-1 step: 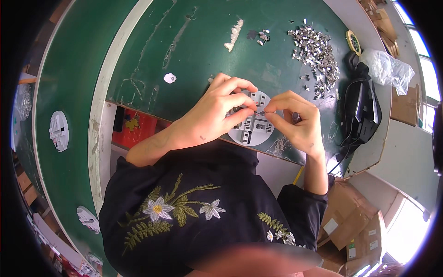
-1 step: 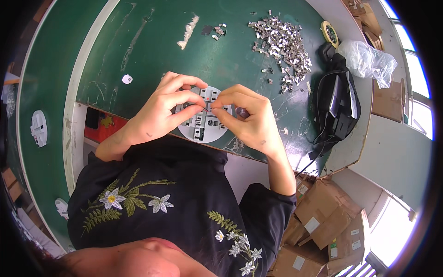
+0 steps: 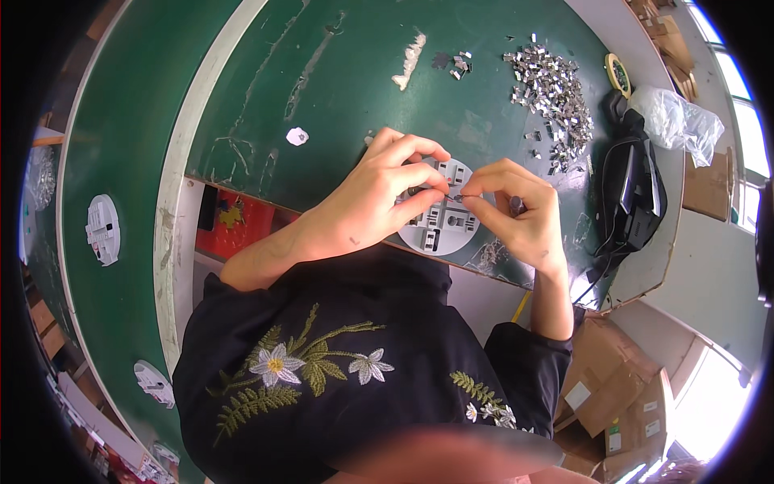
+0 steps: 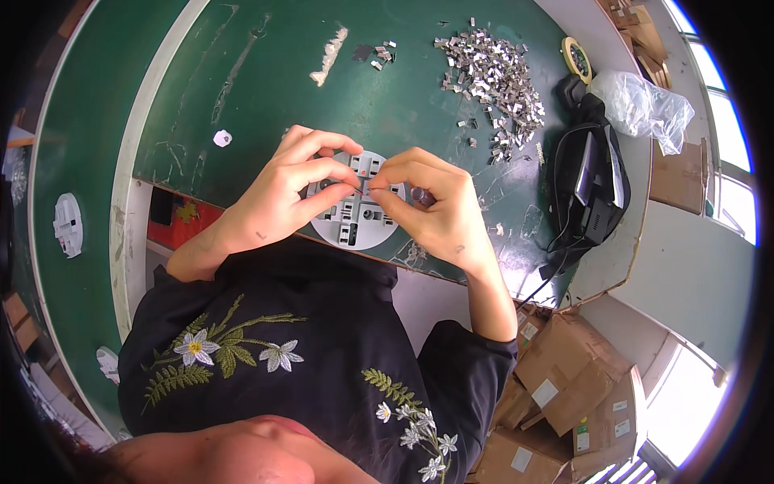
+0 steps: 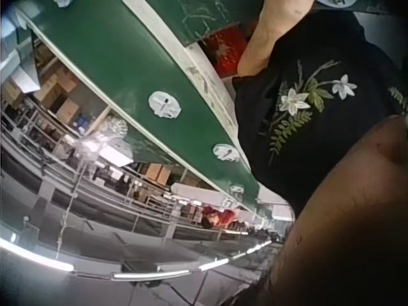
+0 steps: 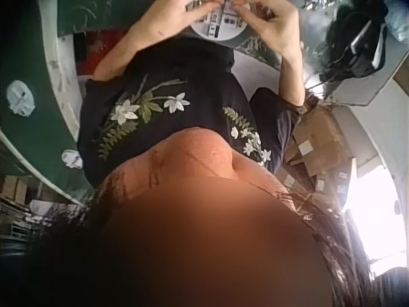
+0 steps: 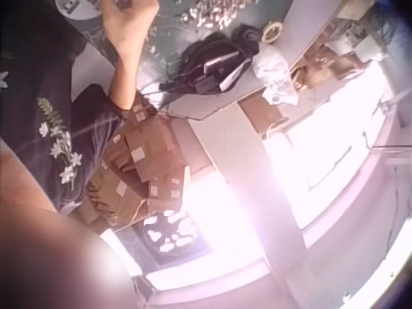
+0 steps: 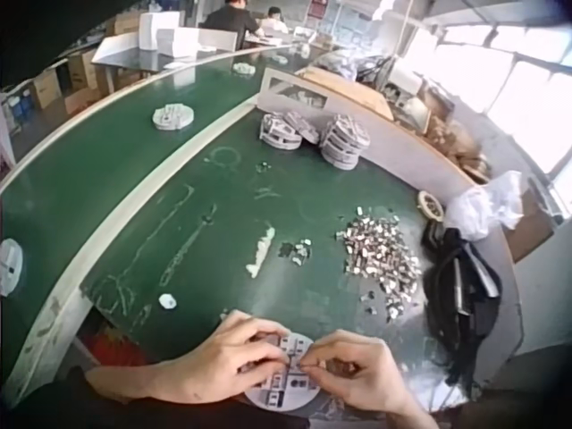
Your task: Assembling small metal components onto a circular hardware base.
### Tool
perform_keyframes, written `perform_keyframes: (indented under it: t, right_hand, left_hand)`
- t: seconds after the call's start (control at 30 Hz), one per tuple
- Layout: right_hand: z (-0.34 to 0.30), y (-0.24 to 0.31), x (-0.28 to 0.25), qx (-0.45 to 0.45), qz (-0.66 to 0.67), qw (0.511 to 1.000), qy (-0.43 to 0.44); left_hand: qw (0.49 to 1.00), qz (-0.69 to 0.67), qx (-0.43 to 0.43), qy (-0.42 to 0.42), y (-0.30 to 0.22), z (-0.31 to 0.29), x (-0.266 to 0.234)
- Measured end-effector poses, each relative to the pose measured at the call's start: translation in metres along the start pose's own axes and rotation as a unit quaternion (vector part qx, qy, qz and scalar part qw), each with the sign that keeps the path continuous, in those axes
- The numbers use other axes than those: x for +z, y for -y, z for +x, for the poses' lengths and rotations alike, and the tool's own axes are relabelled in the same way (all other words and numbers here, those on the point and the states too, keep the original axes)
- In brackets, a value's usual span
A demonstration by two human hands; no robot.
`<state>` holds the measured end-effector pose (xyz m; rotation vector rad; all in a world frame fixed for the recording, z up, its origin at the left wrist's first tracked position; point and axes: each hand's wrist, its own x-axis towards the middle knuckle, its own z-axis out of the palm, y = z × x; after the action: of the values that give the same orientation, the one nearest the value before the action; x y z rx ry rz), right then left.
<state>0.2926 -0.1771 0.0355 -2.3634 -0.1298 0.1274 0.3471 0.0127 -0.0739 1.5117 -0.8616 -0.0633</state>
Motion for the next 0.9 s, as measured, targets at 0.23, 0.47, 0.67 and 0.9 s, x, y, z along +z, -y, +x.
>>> perform_keyframes:
  t: [0.23,0.47,0.67,0.9]
  right_hand:
    - [0.0,0.0,-0.002,0.006,0.01,1.0,0.009]
    - [0.002,0.002,0.003,0.008,-0.004,1.0,0.006]
    - [0.0,-0.001,0.008,-0.004,-0.033,0.999,-0.008]
    - [0.001,-0.001,0.006,-0.01,0.011,1.0,0.002]
  left_hand:
    - [1.0,-0.008,-0.006,0.0,0.001,-0.001,0.0]
    - [1.0,0.002,0.008,-0.003,0.002,-0.001,0.0]
    - [1.0,-0.003,0.004,-0.005,0.002,-0.003,-0.001]
    - [1.0,0.001,0.012,-0.001,0.003,-0.003,-0.001]
